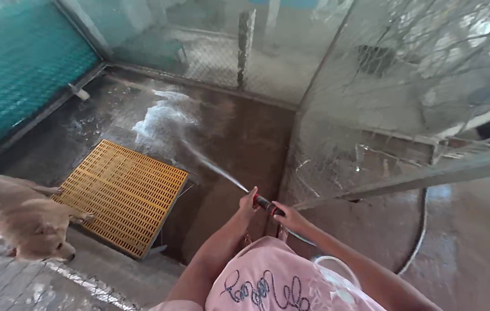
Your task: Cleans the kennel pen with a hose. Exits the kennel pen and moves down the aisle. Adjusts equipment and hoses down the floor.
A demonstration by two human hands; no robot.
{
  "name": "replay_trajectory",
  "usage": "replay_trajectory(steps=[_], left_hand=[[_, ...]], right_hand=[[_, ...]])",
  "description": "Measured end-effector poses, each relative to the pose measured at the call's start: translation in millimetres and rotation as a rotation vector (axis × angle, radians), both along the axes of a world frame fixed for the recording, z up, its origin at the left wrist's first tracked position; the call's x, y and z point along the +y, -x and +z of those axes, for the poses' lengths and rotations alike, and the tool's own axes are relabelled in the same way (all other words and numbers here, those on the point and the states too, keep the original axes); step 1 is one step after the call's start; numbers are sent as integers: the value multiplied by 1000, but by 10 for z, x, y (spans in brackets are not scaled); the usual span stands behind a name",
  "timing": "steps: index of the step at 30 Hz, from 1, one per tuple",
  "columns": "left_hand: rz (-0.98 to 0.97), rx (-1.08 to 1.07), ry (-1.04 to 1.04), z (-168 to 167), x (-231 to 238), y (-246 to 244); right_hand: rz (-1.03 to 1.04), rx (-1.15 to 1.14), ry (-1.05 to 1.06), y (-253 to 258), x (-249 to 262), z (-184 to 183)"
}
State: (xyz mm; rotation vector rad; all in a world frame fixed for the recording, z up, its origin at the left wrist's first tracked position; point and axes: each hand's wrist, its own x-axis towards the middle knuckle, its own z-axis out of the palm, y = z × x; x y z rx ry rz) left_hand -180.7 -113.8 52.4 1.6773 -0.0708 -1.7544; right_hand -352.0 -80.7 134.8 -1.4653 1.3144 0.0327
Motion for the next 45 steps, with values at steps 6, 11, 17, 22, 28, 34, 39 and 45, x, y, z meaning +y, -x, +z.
replay_trajectory(steps=[6, 11, 17, 22, 28, 34, 39, 45], left_hand=[[93, 404, 109, 194, 79, 125], [85, 411, 18, 236, 26, 191], [48, 445, 61, 251, 0, 326], [-110, 897, 534, -20, 37, 247], [-219, 895, 577, 0, 178, 319], [-1522, 210, 308, 52, 392, 247], [-2367, -239, 309, 952, 318, 1403], [-2560, -134, 678, 1235, 411, 2916]], right_hand=[[-143, 52, -148, 150, 98, -90], [-259, 40, -187, 151, 193, -168], [-328, -79, -256, 200, 270, -102], [-563, -288, -479, 286, 360, -47], [-571, -308, -513, 528, 421, 57], [-229, 64, -258, 1039, 546, 146], [-303, 176, -235, 1619, 709, 154], [-372, 202, -211, 2489, 826, 92]])
